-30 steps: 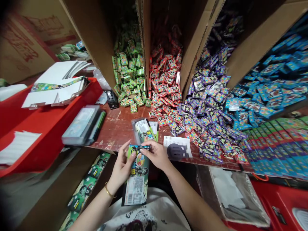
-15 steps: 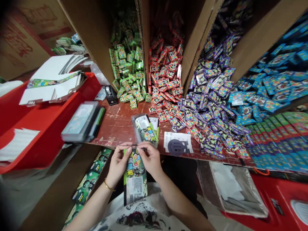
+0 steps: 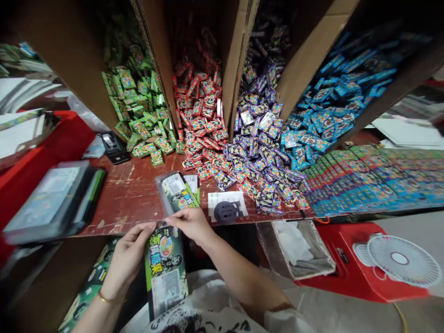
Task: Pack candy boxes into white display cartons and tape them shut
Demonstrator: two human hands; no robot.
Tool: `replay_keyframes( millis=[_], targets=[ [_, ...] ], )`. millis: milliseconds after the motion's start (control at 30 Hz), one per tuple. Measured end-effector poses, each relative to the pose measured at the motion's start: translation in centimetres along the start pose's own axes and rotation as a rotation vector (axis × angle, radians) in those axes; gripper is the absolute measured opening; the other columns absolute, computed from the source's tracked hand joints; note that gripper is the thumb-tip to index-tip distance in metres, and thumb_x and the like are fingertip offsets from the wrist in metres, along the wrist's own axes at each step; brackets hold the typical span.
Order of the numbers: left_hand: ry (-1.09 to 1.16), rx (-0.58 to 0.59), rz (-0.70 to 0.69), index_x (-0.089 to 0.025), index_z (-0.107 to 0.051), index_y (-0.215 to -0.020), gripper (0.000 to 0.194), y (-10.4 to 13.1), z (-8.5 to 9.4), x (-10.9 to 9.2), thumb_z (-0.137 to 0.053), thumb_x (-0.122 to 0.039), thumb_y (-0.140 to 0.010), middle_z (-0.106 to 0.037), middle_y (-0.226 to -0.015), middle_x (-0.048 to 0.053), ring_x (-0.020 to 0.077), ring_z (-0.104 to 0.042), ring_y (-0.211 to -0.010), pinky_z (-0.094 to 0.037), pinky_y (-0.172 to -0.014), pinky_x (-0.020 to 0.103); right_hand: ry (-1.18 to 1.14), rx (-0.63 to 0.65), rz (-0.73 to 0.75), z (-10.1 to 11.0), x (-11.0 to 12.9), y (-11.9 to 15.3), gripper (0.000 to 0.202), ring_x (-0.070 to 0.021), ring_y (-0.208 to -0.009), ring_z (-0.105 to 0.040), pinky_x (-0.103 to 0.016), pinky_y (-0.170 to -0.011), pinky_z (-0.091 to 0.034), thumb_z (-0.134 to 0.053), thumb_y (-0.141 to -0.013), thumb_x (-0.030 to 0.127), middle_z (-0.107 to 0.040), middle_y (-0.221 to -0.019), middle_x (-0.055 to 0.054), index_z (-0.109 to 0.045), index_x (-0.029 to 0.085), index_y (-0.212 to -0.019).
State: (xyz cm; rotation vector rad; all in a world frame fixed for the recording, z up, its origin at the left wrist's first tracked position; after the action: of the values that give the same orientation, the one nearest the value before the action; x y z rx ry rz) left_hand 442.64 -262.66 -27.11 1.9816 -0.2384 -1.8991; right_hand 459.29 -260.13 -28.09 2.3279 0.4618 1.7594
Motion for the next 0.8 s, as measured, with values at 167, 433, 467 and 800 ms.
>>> replay_keyframes(
  millis=[167,433,467,800],
  targets=[
    [-0.128,0.052,-0.158,-0.019,-0.059,-0.085,0.038,1.5,-1.3,1.0,-0.067,-0.054,-0.074,-0.064,-0.078,0.001,0.0148,-0.059,-0.072,-0.049,-0.065,0.023,0.138,0.008,0.127,0.5,-0.2,0.6,0.032,-0.0170,-0.065,-0.062,-0.030,-0.062,-0.049,-0.079,-0.062,0.049,-0.069,-0.072,-0.004,-0.071,0.019,-0.068],
    [-0.092,0.272,-0.260,-0.022,-0.052,-0.094,0.032,-1.9,-4.8,-0.2,-0.067,-0.044,-0.077,-0.066,-0.100,0.004,0.0192,-0.064,-0.089,-0.052,-0.079,0.032,0.842,-0.156,0.596,7.5,2.8,-1.0,0.022,-0.0246,-0.112,-0.054,-0.047,-0.102,-0.037,-0.054,-0.088,0.028,-0.064,-0.115,-0.008,-0.069,0.025,-0.104],
    [-0.117,0.349,-0.313,-0.022,-0.052,-0.094,0.029,-2.7,-6.0,-0.5,-0.065,-0.042,-0.079,-0.065,-0.108,0.006,0.0205,-0.062,-0.100,-0.049,-0.087,0.035,0.986,-0.236,0.581,9.4,3.5,-2.0,0.022,-0.0276,-0.118,-0.048,-0.051,-0.104,-0.033,-0.055,-0.087,0.025,-0.061,-0.121,-0.010,-0.069,0.024,-0.103],
    [-0.308,0.587,-0.344,-0.020,-0.052,-0.087,0.018,-4.5,-13.5,3.2,-0.059,-0.034,-0.080,-0.062,-0.107,0.008,0.0233,-0.057,-0.106,-0.039,-0.098,0.042,1.288,-0.036,0.367,15.1,4.4,-5.5,0.010,-0.0353,-0.140,-0.015,-0.063,-0.104,-0.019,-0.061,-0.080,0.024,-0.040,-0.143,-0.007,-0.070,0.021,-0.076]
  ],
)
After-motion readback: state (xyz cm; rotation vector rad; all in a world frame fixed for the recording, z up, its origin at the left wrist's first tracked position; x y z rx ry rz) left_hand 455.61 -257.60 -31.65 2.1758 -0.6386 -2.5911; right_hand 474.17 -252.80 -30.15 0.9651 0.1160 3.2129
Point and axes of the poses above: each hand's wrist, its own y-axis away from the middle knuckle, its own z-axis out of the back of the hand, x = y × z, the point moved 2 cm from there along -y, towards the middle knuckle
